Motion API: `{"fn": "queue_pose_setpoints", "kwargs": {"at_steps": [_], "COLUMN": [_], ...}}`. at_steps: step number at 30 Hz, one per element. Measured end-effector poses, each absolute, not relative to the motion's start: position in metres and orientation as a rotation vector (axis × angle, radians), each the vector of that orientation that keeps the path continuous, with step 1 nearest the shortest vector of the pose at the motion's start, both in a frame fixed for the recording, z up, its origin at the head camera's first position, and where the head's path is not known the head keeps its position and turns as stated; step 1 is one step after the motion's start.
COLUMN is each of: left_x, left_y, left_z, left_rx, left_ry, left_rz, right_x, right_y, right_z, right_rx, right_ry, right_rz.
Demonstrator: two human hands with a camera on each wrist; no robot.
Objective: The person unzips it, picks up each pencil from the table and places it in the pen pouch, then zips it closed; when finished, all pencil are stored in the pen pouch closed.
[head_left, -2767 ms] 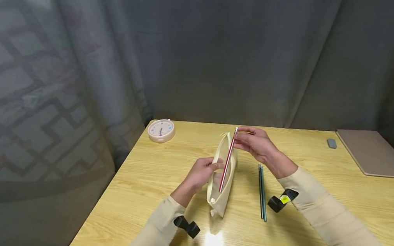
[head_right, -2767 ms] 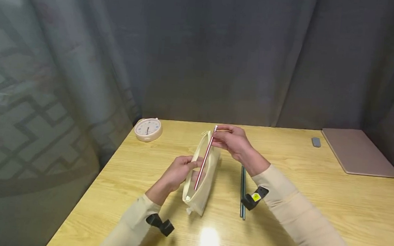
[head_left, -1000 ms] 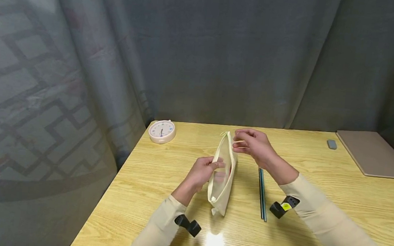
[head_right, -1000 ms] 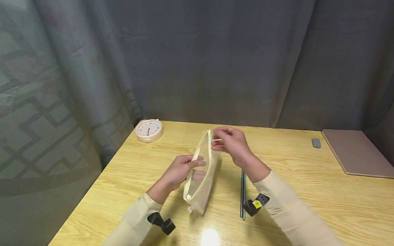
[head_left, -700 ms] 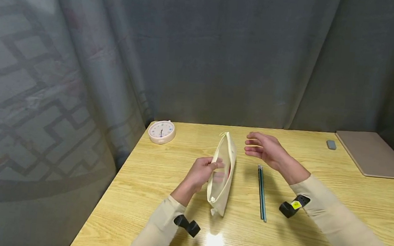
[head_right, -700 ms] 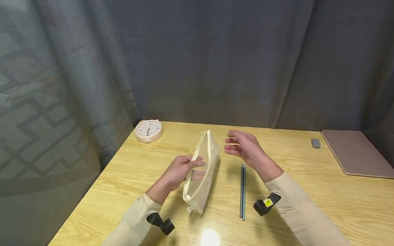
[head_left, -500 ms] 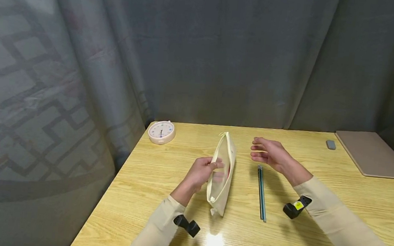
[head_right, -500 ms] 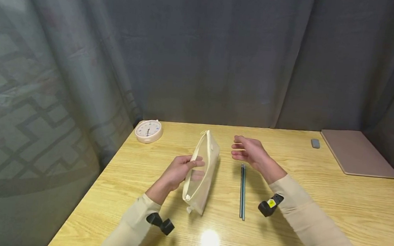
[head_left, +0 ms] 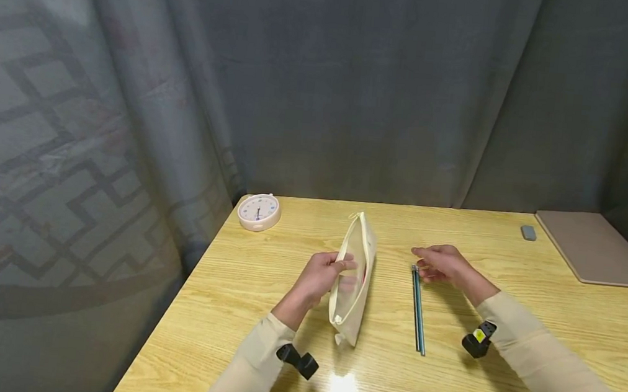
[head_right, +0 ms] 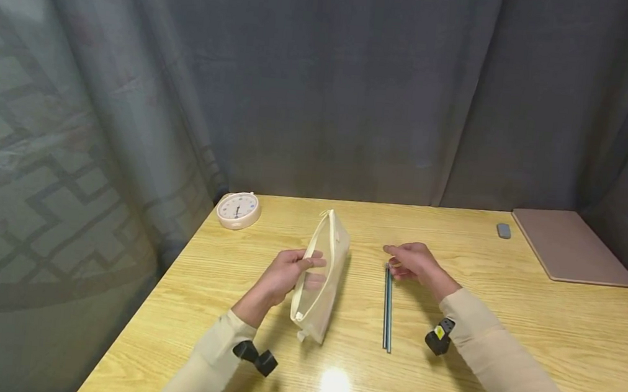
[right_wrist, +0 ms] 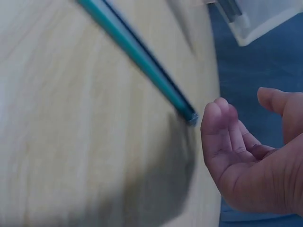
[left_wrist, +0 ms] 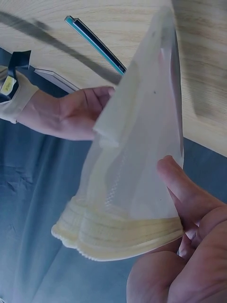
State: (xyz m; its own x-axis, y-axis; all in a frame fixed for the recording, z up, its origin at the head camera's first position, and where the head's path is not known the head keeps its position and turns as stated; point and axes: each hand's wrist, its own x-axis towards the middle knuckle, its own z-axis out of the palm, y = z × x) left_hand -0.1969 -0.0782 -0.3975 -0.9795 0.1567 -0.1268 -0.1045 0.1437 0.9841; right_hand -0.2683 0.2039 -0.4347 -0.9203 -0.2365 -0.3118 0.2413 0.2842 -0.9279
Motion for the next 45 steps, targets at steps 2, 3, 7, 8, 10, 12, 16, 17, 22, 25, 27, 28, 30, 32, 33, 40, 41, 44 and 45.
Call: {"fn": "queue_pose_setpoints", "kwargs": {"at_steps": [2,3,7,8,10,12,16,17,22,25,27,28,30,32,33,40,41,44,45], "left_x": [-0.197,-0.197,-0.197,-0.197,-0.197,-0.197,-0.197,-0.197,-0.198,-0.198,-0.198,-0.198,-0.198,-0.197,-0.197,-0.196,-0.196,-0.195,-0.195], "left_y": [-0.078,-0.079,-0.079,-0.079,-0.079,-0.079,-0.079,-0.079,-0.080,-0.080,-0.080,-0.080,-0.080,-0.080,-0.080,-0.079,-0.079,-0.079,-0.079], "left_z": [-0.398,-0.398,-0.398,-0.398,-0.398,-0.398,-0.398,-0.398,-0.398,-0.398,-0.398,-0.398,-0.398,-0.397,-0.397,-0.396,-0.396,-0.396,-0.396], "left_rx": [0.055,0.056,0.067,0.067,0.072,0.073,0.074,0.072,0.064,0.061,0.061,0.062,0.065,0.066,0.067,0.061,0.065,0.066,0.066], "left_ry": [2.217,2.217,2.198,2.194,2.188,2.186,2.186,2.184,2.178,2.176,2.175,2.175,2.172,2.171,2.171,2.175,2.180,2.187,2.188], "left_rz": [1.937,1.937,1.942,1.942,1.943,1.944,1.944,1.944,1.948,1.949,1.951,1.952,1.953,1.955,1.954,1.954,1.952,1.950,1.951], "right_x": [-0.267,-0.267,-0.265,-0.265,-0.265,-0.264,-0.263,-0.263,-0.262,-0.262,-0.262,-0.262,-0.262,-0.262,-0.262,-0.262,-0.262,-0.262,-0.262], "right_y": [0.205,0.205,0.205,0.205,0.204,0.204,0.205,0.205,0.205,0.204,0.203,0.203,0.201,0.200,0.200,0.200,0.201,0.206,0.208], "right_z": [-0.441,-0.444,-0.453,-0.455,-0.456,-0.457,-0.459,-0.459,-0.458,-0.458,-0.458,-0.458,-0.458,-0.459,-0.459,-0.456,-0.455,-0.453,-0.452], "right_rx": [0.005,0.003,0.022,0.025,0.034,0.024,-0.006,-0.013,-0.047,-0.048,-0.052,-0.045,-0.049,-0.079,-0.089,-0.155,-0.161,-0.156,-0.160], "right_ry": [2.202,2.217,2.253,2.258,2.262,2.278,2.310,2.316,2.355,2.386,2.404,2.413,2.443,2.495,2.522,2.619,2.604,2.521,2.483], "right_rz": [-1.631,-1.613,-1.574,-1.572,-1.580,-1.582,-1.575,-1.573,-1.542,-1.512,-1.497,-1.491,-1.465,-1.410,-1.378,-1.241,-1.253,-1.322,-1.352]}}
